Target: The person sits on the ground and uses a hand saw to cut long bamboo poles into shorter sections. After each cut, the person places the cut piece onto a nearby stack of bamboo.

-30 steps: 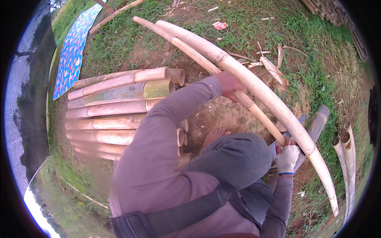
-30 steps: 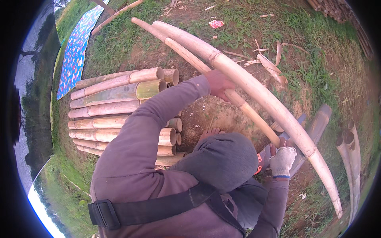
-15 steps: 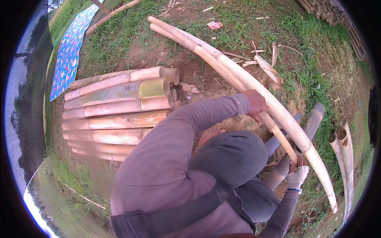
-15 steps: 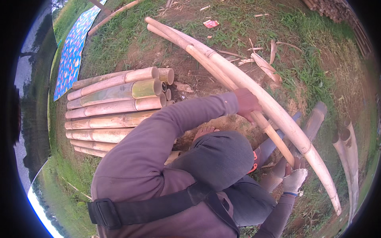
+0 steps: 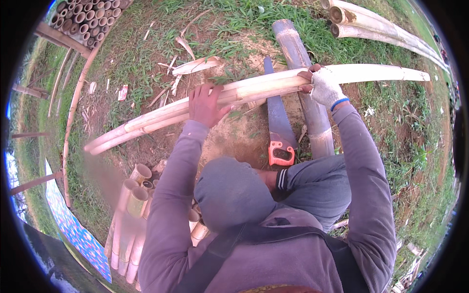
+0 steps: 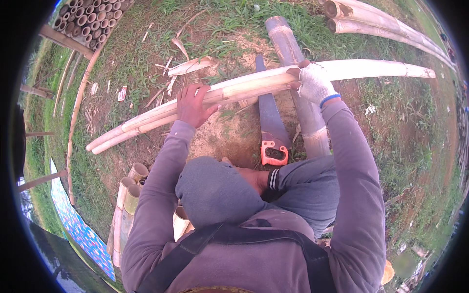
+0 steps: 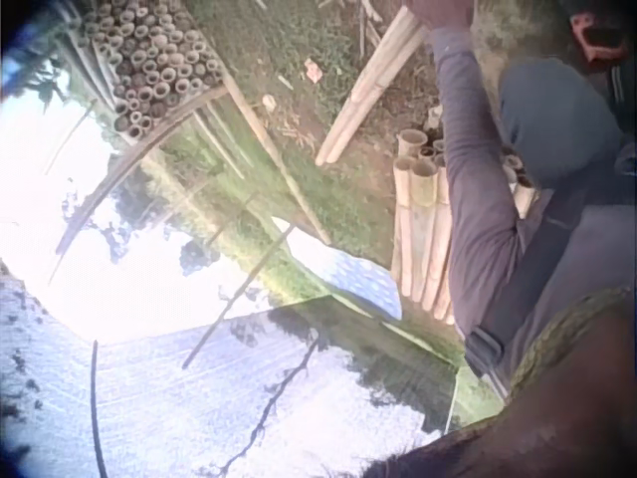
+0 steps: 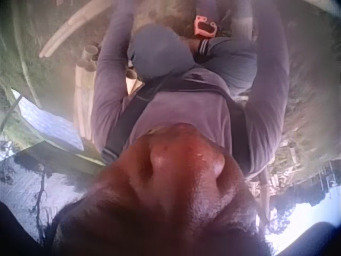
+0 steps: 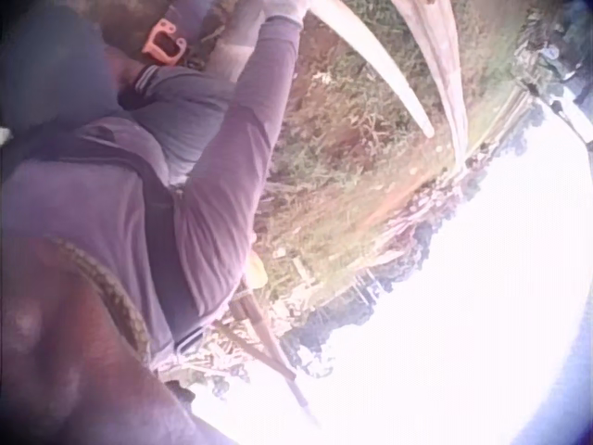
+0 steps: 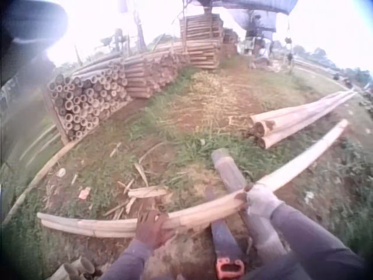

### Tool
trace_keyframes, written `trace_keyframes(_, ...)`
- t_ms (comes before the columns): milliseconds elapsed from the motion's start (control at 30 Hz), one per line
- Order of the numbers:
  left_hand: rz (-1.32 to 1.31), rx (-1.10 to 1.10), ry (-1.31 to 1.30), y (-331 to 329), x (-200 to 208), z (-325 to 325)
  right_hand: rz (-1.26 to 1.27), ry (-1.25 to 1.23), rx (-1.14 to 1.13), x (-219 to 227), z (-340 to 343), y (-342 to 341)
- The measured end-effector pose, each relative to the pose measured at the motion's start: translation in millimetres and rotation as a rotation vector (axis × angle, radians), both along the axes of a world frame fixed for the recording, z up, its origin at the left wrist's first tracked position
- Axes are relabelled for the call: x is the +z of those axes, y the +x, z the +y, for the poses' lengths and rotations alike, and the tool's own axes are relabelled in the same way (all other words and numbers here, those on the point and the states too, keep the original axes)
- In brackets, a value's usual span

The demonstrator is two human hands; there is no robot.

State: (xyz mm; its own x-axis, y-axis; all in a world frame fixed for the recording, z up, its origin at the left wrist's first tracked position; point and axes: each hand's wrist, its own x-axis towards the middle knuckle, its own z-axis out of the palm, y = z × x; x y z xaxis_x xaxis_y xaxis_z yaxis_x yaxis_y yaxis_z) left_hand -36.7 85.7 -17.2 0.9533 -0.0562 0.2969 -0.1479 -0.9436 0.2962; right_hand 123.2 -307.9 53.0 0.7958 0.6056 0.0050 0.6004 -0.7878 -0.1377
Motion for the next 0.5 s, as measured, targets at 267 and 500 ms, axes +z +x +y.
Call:
trace_keyframes(267, 0.037, -0.037, 0.197, 22.2, -10.3, -37.9, -0.048, 0.065, -0.178, -8.4, -11.9, 13.2)
trace_keyframes(500, 0.174, 0.041, 0.224, 19.4, -8.2, -41.9, 0.005, 0.088, -0.392, -1.4, -69.9, -100.2)
